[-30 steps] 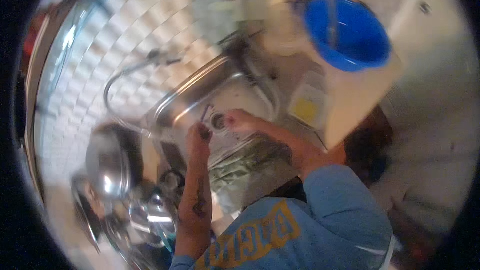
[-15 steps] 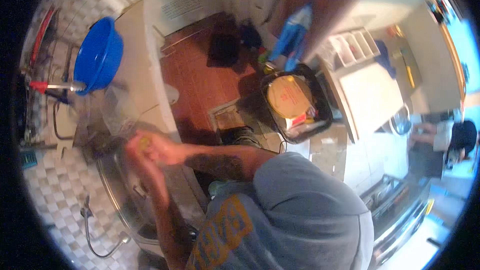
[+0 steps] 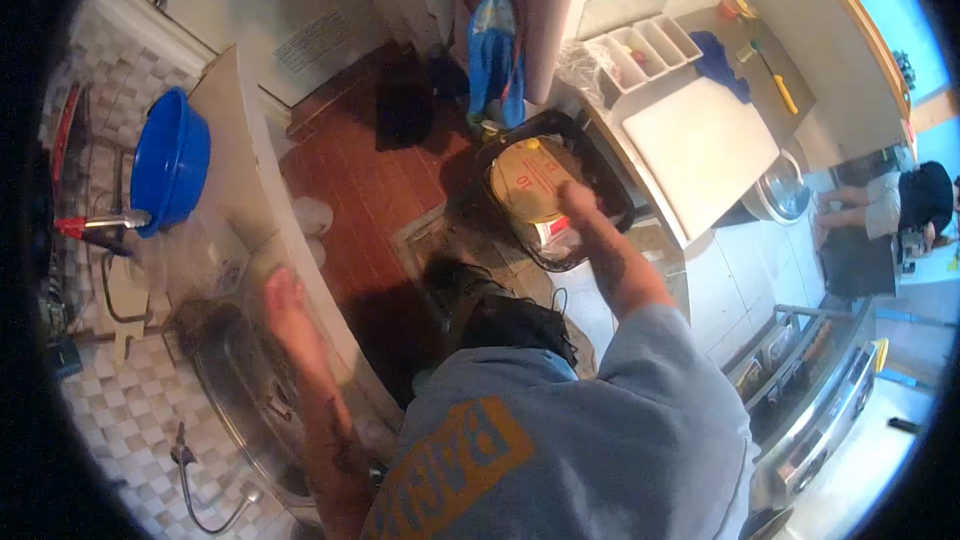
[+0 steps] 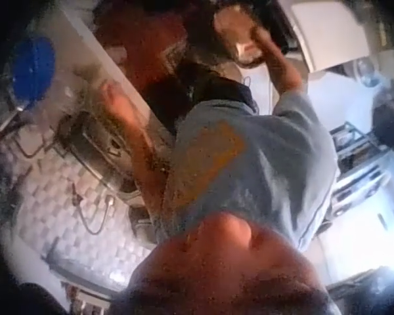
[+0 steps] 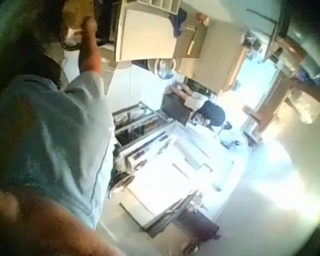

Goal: Washing and scrubbing pans and containers in a sink.

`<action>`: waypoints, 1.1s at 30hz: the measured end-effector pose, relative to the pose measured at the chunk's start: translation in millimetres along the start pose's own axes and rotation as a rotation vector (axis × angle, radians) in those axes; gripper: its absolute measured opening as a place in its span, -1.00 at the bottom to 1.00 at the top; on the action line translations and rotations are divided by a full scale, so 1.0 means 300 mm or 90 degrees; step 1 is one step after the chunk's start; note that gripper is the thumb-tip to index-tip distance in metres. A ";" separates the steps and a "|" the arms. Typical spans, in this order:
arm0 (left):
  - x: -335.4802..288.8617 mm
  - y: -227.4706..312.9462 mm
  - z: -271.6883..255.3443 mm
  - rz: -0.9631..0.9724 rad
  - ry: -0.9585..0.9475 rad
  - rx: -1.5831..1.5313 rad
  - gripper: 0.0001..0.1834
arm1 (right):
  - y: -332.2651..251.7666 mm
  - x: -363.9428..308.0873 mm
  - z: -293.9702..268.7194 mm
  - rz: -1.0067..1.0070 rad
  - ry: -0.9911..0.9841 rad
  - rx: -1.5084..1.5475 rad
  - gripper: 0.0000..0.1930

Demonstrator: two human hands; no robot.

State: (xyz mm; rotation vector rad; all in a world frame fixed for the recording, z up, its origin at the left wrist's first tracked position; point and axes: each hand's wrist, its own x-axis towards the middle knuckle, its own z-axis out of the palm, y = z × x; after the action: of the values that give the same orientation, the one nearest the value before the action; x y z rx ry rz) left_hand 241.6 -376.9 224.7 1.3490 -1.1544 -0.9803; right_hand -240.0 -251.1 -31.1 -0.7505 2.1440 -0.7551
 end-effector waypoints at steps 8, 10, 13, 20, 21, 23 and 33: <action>0.067 0.378 -0.466 0.187 0.139 0.199 -0.79 | -0.046 0.036 -0.114 -0.024 -0.203 -0.536 -0.53; 0.094 0.546 -0.540 0.307 0.191 0.385 -0.80 | -0.205 0.062 -0.046 -0.127 -0.191 -0.372 -0.65; 0.080 0.774 -0.601 0.158 0.118 -0.076 -0.78 | -0.340 0.191 0.133 -0.374 -0.184 -0.266 -0.70; 0.017 0.373 -0.951 -0.221 -0.049 0.610 -0.77 | -1.359 -0.304 0.659 -0.789 -0.514 -0.062 -0.90; 0.028 0.297 -0.947 -0.286 -0.079 0.947 -0.75 | -1.446 -0.346 0.687 -0.785 -0.566 -0.129 -0.86; -0.150 -0.007 -1.236 -0.225 -0.251 1.076 -0.69 | -1.568 -0.542 0.796 -0.824 -0.707 -0.140 -0.82; -0.080 -0.730 -1.257 -0.607 0.514 0.643 -0.65 | -1.570 -0.641 1.041 -1.067 -1.049 -0.403 -0.71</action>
State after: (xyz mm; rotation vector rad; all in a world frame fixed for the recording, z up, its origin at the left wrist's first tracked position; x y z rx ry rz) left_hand 628.7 -283.5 45.6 2.8966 -0.2608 -0.2583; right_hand 240.0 -512.2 209.1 -2.3210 -0.1515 0.1295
